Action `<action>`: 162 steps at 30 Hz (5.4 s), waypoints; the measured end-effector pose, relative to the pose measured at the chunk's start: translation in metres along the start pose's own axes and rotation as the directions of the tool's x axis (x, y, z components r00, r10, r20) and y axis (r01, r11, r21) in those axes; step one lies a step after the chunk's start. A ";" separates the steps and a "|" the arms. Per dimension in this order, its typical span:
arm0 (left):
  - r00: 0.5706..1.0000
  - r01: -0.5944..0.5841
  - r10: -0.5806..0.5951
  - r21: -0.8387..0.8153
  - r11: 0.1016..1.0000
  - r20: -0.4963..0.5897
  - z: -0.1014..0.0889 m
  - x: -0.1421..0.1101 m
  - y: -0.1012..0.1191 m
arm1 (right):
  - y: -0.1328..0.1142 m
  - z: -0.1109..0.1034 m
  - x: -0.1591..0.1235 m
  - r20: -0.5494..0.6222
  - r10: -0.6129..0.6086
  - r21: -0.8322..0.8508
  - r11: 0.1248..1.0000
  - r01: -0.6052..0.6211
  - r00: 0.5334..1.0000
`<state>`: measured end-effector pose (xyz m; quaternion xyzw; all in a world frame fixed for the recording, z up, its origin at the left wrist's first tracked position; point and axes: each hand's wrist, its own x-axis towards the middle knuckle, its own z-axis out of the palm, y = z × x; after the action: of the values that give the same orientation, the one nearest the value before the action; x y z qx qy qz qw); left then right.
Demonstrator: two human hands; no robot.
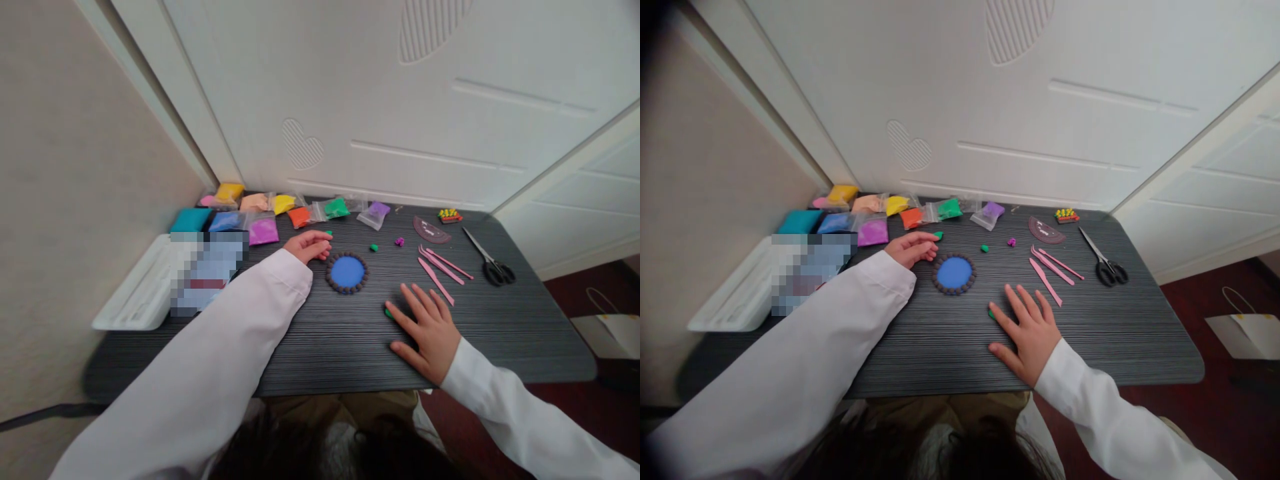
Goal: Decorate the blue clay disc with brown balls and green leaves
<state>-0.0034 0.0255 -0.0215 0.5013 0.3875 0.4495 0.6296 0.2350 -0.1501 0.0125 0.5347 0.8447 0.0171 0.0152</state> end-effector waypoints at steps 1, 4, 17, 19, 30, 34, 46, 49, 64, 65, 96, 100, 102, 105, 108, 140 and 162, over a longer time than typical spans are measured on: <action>1.000 0.001 -0.001 0.000 1.000 0.002 0.000 0.000 0.000 | 0.000 0.001 0.000 0.000 -0.033 0.009 0.999 0.033 0.999; 1.000 0.005 -0.005 -0.001 1.000 0.002 0.000 0.000 0.000 | 0.000 0.007 0.000 -0.024 -0.022 0.012 1.000 0.022 0.999; 1.000 0.014 -0.015 -0.025 1.000 -0.007 0.000 0.000 0.000 | -0.007 0.015 -0.002 -0.071 -0.018 0.019 1.000 0.019 0.997; 1.000 0.017 -0.018 -0.053 0.998 -0.022 0.000 0.000 0.002 | -0.008 0.015 -0.003 -0.052 -0.088 0.034 0.995 0.090 0.995; 0.989 -0.048 0.022 -0.179 0.983 -0.148 -0.013 0.000 0.017 | -0.006 0.014 0.000 -0.043 0.012 0.002 1.000 -0.012 0.999; 0.989 -0.035 0.009 -0.176 0.984 -0.146 -0.012 0.000 0.018 | -0.007 0.014 0.000 -0.054 -0.006 0.017 1.000 0.007 0.999; 0.991 -0.014 -0.008 -0.155 0.988 -0.136 -0.011 0.001 0.017 | -0.008 0.013 0.001 -0.050 -0.001 0.011 1.000 0.002 0.999; 0.991 -0.017 -0.002 -0.144 0.989 -0.136 -0.010 0.001 0.017 | 0.001 0.021 0.003 -0.092 0.074 -0.015 0.997 -0.075 0.993; 0.992 -0.022 0.008 -0.105 0.994 -0.130 -0.011 0.003 0.015 | 0.007 0.010 0.005 -0.089 0.014 -0.026 1.000 -0.016 0.996; 0.992 -0.022 0.008 -0.105 0.994 -0.127 -0.011 0.003 0.015 | 0.006 0.011 0.004 -0.078 -0.011 -0.020 1.000 0.009 0.997; 0.993 -0.020 0.006 -0.117 0.993 -0.117 -0.011 0.003 0.014 | 0.010 0.013 0.012 -0.098 0.076 -0.010 0.997 -0.078 0.992; 0.993 -0.023 0.008 -0.126 0.992 -0.122 -0.011 0.003 0.014 | 0.008 0.016 0.011 -0.038 -0.051 0.008 0.999 0.051 0.998; 0.993 -0.016 0.002 -0.123 0.992 -0.115 -0.012 0.003 0.014 | 0.008 0.017 0.010 -0.062 0.011 -0.003 1.000 -0.012 0.998; 0.994 -0.014 0.000 -0.126 0.992 -0.112 -0.012 0.003 0.015 | 0.007 0.016 0.009 -0.081 0.065 -0.011 0.998 -0.066 0.995; 0.994 -0.008 -0.006 -0.121 0.993 -0.111 -0.012 0.003 0.015 | 0.007 0.015 0.010 -0.028 -0.039 0.006 0.999 0.039 0.999; 0.994 -0.011 0.000 -0.101 0.995 -0.108 -0.012 0.003 0.014 | 0.008 0.018 0.013 -0.078 0.115 -0.027 0.993 -0.117 0.990; 0.993 -0.010 -0.003 -0.107 0.994 -0.121 -0.012 0.003 0.013 | 0.003 0.019 0.014 -0.049 0.039 -0.012 0.999 -0.040 0.998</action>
<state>-0.0159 0.0331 -0.0110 0.4393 0.3994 0.5005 0.6301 0.2324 -0.1360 -0.0061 0.5506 0.8340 0.0357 -0.0022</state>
